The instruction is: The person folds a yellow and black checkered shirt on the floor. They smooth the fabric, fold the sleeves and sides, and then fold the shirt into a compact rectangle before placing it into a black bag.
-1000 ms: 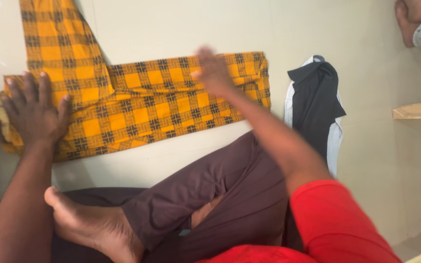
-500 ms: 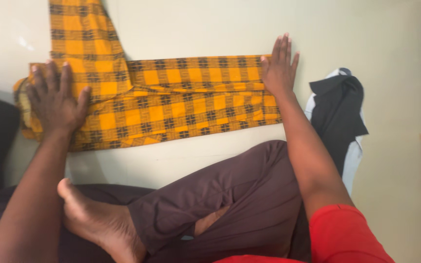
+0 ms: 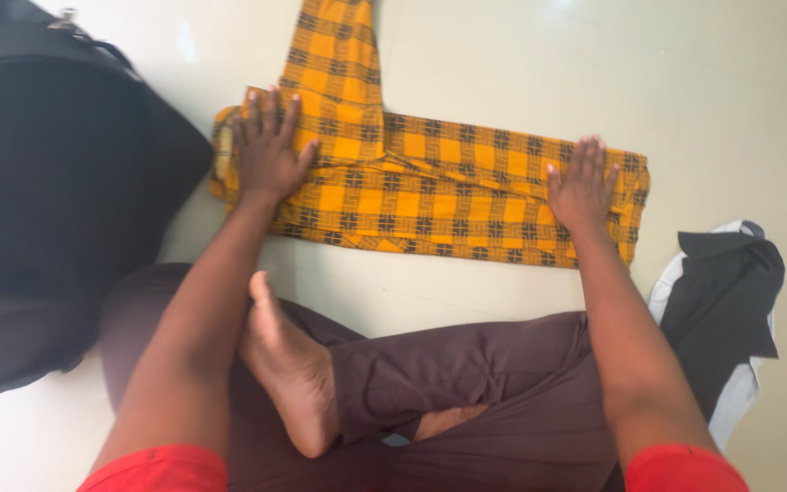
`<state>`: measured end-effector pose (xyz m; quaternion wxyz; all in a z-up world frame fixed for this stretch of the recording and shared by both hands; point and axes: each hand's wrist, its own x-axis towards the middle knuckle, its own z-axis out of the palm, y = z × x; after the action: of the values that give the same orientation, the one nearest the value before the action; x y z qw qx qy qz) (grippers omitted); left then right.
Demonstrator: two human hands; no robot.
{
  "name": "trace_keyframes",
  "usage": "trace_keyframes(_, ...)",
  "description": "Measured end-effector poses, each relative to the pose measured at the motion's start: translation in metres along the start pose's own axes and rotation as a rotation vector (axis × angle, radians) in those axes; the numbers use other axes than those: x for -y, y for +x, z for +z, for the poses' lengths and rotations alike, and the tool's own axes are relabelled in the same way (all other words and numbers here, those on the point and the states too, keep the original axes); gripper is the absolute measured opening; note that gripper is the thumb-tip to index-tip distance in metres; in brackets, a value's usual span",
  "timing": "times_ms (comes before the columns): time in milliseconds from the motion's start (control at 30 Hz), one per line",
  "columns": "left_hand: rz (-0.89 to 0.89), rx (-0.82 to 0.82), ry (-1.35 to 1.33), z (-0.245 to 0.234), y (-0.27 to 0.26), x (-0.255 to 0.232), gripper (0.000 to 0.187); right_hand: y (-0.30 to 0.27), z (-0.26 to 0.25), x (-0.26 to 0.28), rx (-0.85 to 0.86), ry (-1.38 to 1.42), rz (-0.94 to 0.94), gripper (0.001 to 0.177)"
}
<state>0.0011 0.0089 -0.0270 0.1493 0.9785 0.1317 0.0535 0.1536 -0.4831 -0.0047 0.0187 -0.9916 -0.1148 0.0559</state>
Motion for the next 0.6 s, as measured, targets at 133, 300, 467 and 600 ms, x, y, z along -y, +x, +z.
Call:
trace_keyframes(133, -0.001, 0.012, 0.032, -0.004, 0.001, 0.000, 0.075, -0.027, -0.030, 0.032, 0.042, 0.077, -0.015, 0.076)
trace_keyframes(300, -0.018, 0.052, 0.060, -0.005, 0.000, -0.004, 0.077, -0.084, -0.034, 0.095, 0.024, 0.486, 0.035, 0.081)
trace_keyframes(467, 0.016, 0.003, 0.109, -0.011, -0.001, -0.007, 0.083, -0.080, -0.026, 0.116, 0.266, 0.198, -0.153, 0.085)
trace_keyframes(600, -0.079, -0.043, 0.023, -0.010, 0.026, -0.014, 0.081, -0.046, -0.021, 0.122, 0.211, 0.227, -0.123, 0.081)
